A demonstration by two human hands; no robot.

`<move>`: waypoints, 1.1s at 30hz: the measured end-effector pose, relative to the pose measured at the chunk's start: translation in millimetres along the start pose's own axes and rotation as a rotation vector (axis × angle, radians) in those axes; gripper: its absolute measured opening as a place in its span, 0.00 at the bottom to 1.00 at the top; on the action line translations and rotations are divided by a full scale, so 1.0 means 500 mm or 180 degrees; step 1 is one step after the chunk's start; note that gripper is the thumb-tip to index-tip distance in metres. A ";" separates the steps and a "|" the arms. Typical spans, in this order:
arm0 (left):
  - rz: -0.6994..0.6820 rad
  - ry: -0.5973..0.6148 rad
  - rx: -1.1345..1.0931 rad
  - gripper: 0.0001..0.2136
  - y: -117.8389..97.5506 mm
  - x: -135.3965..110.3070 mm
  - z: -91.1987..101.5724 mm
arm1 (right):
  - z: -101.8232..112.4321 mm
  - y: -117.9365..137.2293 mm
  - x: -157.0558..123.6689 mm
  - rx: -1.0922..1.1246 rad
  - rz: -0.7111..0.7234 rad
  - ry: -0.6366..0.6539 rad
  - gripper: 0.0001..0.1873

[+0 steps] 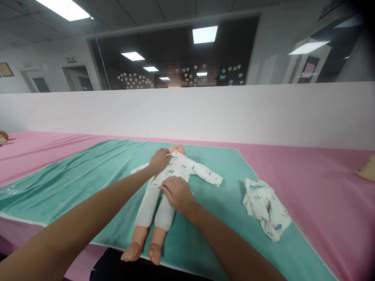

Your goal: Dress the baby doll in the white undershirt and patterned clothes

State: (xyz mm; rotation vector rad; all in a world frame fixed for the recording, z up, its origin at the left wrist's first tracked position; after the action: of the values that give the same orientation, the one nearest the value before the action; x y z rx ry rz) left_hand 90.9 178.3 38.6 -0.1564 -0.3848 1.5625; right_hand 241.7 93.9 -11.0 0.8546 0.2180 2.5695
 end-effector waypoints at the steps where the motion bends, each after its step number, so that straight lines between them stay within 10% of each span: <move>1: 0.0004 -0.0020 -0.0123 0.14 0.009 -0.010 -0.003 | 0.005 -0.004 0.000 0.0097 -0.0099 -0.0100 0.12; 4: 0.0093 -0.0016 -0.0507 0.17 0.050 -0.051 -0.012 | 0.033 -0.034 -0.006 0.0393 -0.0546 -0.0230 0.12; 12: -0.0196 0.0601 -0.1635 0.19 0.136 -0.133 -0.051 | 0.067 -0.067 -0.036 0.0141 -0.0663 0.0955 0.19; 23: -0.0502 -0.0102 -0.2326 0.18 0.090 -0.103 0.028 | 0.048 -0.029 -0.013 0.1233 -0.0926 -0.0602 0.17; 29: -0.0907 0.0217 -0.2749 0.21 0.097 -0.096 -0.001 | 0.033 -0.039 -0.022 0.1130 -0.0742 0.0052 0.20; 33: -0.0415 0.0343 -0.2421 0.22 0.140 -0.088 -0.016 | 0.030 -0.072 -0.022 0.1112 -0.1642 -0.0411 0.20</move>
State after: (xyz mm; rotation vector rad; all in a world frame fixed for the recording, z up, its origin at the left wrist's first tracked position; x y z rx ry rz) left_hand 29.1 136.6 1.3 -0.7822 -0.8724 1.2080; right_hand 270.9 121.7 -14.9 0.9345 0.7582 2.0151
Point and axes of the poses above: each hand's wrist, its own x-axis towards the middle knuckle, its own z-axis out of the back of the hand, y = z × x, the point moved 1 cm from there along x, towards the middle knuckle, and after that the axes turned 14 degrees about y, right-handed, at the moved point
